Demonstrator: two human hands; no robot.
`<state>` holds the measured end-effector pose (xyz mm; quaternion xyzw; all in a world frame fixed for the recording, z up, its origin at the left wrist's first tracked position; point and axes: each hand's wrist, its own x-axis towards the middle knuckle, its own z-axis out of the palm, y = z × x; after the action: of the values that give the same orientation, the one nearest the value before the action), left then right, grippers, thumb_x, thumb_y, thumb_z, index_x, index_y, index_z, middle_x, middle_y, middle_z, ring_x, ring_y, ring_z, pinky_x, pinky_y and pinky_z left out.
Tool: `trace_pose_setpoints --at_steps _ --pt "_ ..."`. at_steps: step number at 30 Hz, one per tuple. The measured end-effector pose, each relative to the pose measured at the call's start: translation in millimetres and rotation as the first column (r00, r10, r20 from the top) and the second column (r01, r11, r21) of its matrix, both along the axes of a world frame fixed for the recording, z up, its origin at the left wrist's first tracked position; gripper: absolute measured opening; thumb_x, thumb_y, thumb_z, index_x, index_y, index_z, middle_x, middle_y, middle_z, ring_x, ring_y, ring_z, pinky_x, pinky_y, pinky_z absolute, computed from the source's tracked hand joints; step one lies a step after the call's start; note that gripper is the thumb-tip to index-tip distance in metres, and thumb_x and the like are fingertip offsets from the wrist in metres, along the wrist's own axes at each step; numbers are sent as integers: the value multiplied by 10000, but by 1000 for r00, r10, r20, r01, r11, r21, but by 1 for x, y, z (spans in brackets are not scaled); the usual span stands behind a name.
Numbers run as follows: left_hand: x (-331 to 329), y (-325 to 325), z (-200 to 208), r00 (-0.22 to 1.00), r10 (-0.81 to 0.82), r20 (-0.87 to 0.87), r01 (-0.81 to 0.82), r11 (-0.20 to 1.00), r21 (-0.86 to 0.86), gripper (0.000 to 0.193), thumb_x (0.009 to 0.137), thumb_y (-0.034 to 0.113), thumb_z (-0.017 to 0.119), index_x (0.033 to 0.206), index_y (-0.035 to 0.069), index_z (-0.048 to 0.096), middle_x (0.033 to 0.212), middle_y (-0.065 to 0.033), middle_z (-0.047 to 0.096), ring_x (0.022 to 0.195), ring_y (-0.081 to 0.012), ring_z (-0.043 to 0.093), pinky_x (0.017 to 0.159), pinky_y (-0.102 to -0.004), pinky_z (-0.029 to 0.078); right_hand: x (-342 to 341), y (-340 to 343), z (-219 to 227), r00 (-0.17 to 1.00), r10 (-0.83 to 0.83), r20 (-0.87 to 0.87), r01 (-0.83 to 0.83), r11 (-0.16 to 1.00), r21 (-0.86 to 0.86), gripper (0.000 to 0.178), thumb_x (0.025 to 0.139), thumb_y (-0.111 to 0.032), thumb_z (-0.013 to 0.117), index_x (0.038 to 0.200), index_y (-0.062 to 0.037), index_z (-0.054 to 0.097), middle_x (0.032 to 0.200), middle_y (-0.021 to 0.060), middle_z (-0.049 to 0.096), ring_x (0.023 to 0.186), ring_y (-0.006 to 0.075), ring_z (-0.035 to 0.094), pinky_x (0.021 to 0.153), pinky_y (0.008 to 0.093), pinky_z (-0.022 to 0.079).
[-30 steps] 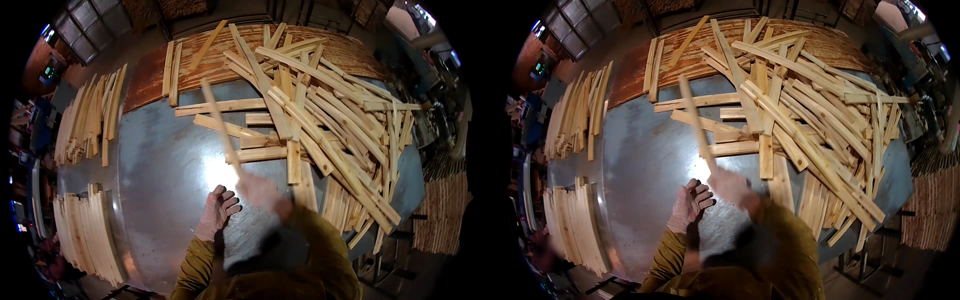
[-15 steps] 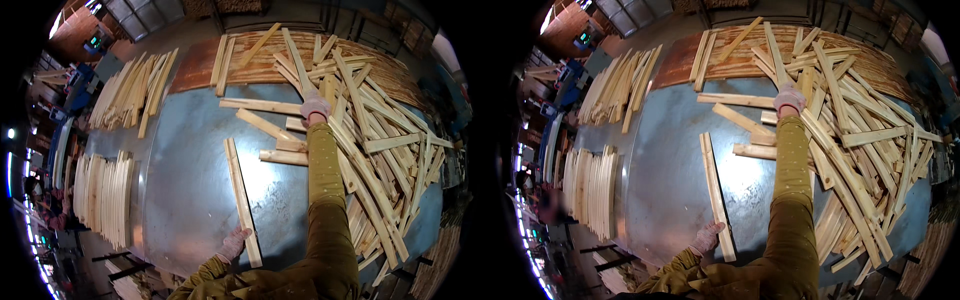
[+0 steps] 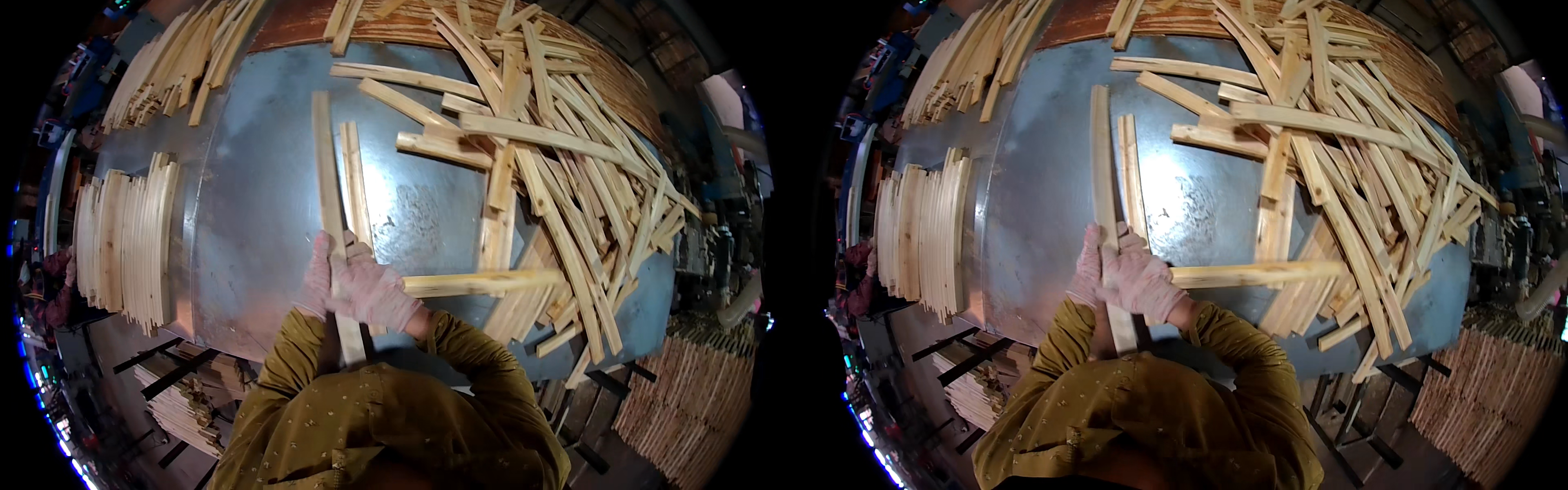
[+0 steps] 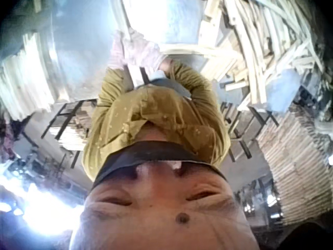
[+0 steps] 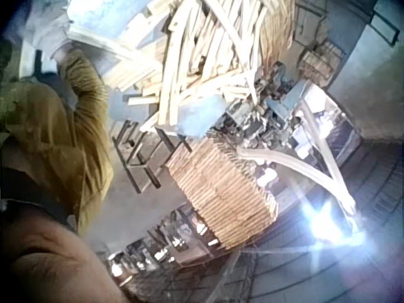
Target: The person sorts light-colored wooden planks on a metal table in a workshop. They pick up planks from a disorganized pile, inspect them, and stack them neatly into a separate pile. The person handles the planks by hand, wearing gloves, and occasionally moves stacks to different locations on the table.
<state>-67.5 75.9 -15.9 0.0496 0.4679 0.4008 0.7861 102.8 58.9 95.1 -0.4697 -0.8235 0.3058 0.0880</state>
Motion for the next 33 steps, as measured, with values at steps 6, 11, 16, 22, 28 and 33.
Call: trace_pose_setpoints --at_steps 6,11,16,22,28,33 --pt "-35 4 40 941 -14 339 -47 984 172 465 931 362 742 1251 66 577 942 -52 592 767 -168 599 686 -336 572 143 -78 -14 974 -115 197 56 958 281 951 728 -343 847 1513 -35 408 1288 182 620 1191 364 592 1054 474 460" --pt "-111 -2 38 907 45 419 -124 979 162 801 773 697 744 1243 87 522 849 21 482 678 -97 522 600 -256 526 163 -58 -37 832 55 552 75 975 -210 610 828 -346 709 1359 -122 509 1231 126 605 1196 293 570 1052 445 445" --pt "-178 -35 5 819 142 556 -239 965 105 1085 701 869 628 1373 29 488 1001 -45 538 701 -141 564 620 -272 544 98 62 27 935 104 338 -187 956 225 553 846 -290 666 1337 -95 503 1212 163 603 1190 316 568 1003 462 465" --pt "-136 3 54 940 133 315 -185 973 139 993 902 819 390 1418 -26 464 1055 -92 613 780 -170 612 685 -315 571 126 200 -28 782 -87 617 -195 906 376 535 790 -109 635 1320 -91 567 1154 178 641 1166 404 562 1046 537 418" --pt "-126 -31 39 956 183 231 -218 967 135 578 942 425 711 1313 16 541 932 -98 682 672 -153 669 594 -296 625 115 133 -77 848 -195 493 67 962 265 442 854 -226 587 1237 -7 607 1383 258 543 1363 397 452 1164 526 325" --pt "-98 -8 45 985 118 123 -133 983 128 490 939 310 736 1331 61 578 929 -119 716 723 -196 699 605 -347 638 94 87 -92 536 -842 52 782 519 344 805 818 -363 714 1470 -16 394 1445 275 495 1389 398 443 1174 498 331"
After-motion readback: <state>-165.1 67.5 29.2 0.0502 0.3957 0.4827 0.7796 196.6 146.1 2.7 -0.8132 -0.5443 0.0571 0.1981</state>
